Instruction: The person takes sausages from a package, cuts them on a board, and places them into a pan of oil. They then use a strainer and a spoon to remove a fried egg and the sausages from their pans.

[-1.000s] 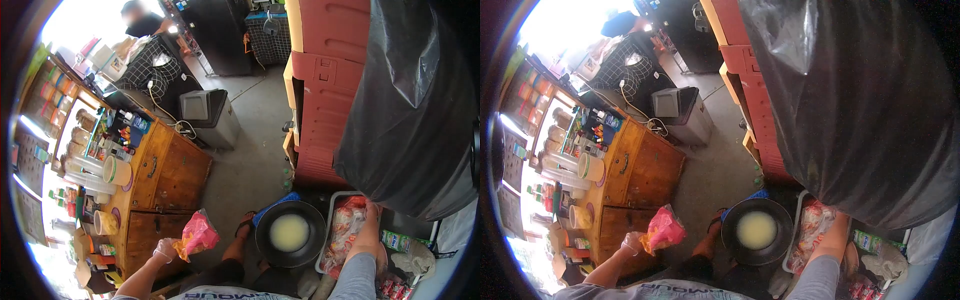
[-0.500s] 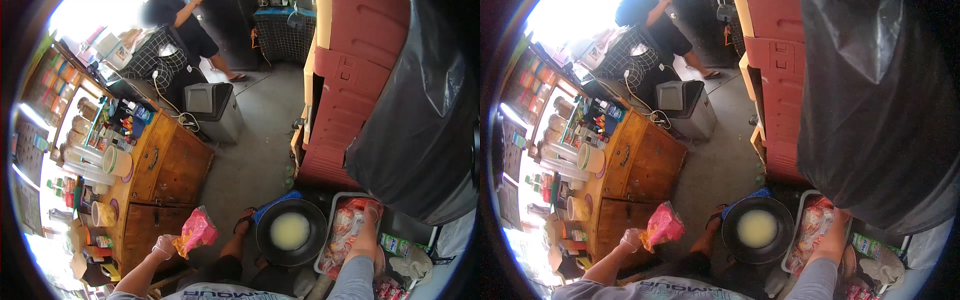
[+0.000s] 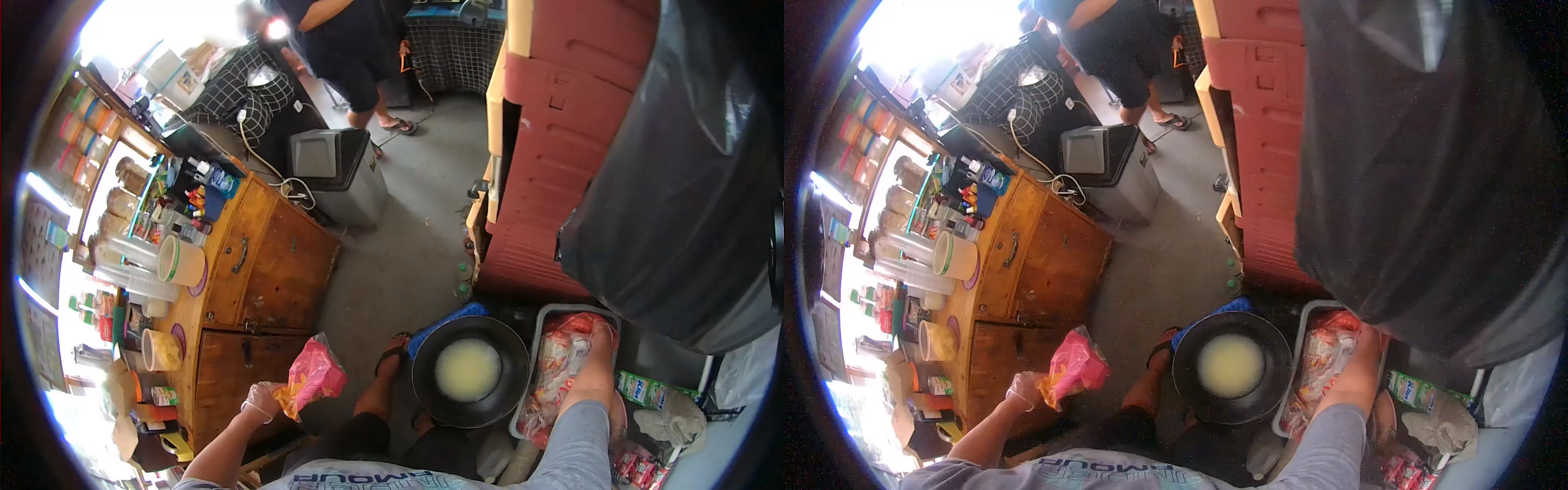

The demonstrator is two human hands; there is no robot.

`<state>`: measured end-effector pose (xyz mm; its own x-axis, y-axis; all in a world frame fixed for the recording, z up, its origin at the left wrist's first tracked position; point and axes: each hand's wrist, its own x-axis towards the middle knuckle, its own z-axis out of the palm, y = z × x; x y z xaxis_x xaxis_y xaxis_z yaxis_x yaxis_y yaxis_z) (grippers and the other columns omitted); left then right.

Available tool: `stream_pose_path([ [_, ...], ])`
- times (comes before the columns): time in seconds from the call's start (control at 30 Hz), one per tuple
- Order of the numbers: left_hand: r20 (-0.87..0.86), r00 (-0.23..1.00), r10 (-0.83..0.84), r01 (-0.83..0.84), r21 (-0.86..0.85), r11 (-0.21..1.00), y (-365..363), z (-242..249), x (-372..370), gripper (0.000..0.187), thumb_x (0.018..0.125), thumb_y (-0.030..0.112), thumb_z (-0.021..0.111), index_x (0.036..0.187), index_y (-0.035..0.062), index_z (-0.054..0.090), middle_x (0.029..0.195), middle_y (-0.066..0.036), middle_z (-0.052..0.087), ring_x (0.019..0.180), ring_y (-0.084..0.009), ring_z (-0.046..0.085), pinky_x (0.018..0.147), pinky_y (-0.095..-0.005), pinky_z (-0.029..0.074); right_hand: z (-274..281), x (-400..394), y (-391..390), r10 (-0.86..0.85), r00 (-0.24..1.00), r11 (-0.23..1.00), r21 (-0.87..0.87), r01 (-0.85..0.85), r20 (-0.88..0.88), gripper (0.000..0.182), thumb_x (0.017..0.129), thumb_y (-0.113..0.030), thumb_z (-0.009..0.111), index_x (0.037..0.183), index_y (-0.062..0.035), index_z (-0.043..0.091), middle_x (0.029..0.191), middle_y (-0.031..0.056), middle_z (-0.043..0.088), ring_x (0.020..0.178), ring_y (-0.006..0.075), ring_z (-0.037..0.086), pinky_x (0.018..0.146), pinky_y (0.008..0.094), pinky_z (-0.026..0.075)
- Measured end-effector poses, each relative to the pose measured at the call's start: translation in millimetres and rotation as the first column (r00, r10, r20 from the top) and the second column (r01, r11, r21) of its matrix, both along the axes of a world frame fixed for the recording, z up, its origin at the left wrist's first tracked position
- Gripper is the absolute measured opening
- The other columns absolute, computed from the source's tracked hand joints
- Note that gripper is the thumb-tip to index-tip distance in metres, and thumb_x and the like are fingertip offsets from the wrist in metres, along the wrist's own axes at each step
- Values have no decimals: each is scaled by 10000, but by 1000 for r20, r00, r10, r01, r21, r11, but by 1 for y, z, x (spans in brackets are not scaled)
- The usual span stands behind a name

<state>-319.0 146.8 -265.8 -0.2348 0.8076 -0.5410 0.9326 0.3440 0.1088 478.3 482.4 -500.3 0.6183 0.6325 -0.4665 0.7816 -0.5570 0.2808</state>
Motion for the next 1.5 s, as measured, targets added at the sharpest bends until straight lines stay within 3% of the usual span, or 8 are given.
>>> stream_pose_path([
  [0.23,26,998,-49,47,61,997,20,34,15,315,821,302,716,1087,135,749,998,-192,713,954,-360,682,843,-438,539,19,-9,-4,-25,999,1000,6,25,-20,233,843,-263,623,1011,-121,698,1074,85,676,1053,239,660,879,419,528],
  [0.43,157,980,122,-139,99,985,20,51,19,311,817,336,714,1070,159,754,982,-190,713,955,-367,680,841,-447,537,12,-14,-6,-26,999,999,32,27,-38,215,829,-255,639,985,-123,704,1043,81,683,1032,235,669,861,421,538],
  [0.57,-25,1000,9,-7,86,996,16,57,23,310,815,324,691,1072,161,750,976,-185,716,947,-366,681,829,-443,538,13,-20,0,-36,999,999,30,37,-36,202,819,-249,650,968,-125,709,1022,78,689,1019,231,675,849,422,546],
  [1.07,32,996,-85,80,134,988,9,43,17,312,816,330,719,1084,174,752,971,-171,723,916,-352,699,796,-435,554,56,-63,-2,-156,982,987,12,158,-105,158,783,-228,692,903,-131,725,943,69,708,967,219,698,804,428,573],
  [1.3,96,994,-58,39,192,981,16,50,25,324,747,119,707,1068,106,749,965,-186,722,913,-358,691,804,-417,544,36,-87,-35,-190,967,901,422,105,167,151,724,-280,764,798,-151,737,977,64,721,994,228,704,857,419,569],
  [1.37,57,979,-194,168,299,939,13,39,12,328,723,226,794,1032,120,768,883,-195,724,811,-327,719,725,-402,563,-19,-62,-47,-63,961,761,636,-129,271,156,775,-268,687,722,-122,709,801,105,709,784,235,702,699,390,565],
  [1.43,214,971,-104,54,224,973,42,86,57,312,719,184,777,1019,99,767,874,-194,725,804,-320,720,725,-406,562,-99,-15,-53,-66,907,558,769,-312,416,215,808,-267,636,675,-106,682,733,112,707,677,258,687,634,387,555],
  [1.5,140,957,-255,223,212,951,41,76,36,308,718,160,759,1016,85,763,880,-183,732,811,-311,724,725,-396,558,-77,-25,-66,-213,943,590,803,-83,254,276,851,-284,600,681,-83,682,724,131,703,676,290,684,630,402,550],
])
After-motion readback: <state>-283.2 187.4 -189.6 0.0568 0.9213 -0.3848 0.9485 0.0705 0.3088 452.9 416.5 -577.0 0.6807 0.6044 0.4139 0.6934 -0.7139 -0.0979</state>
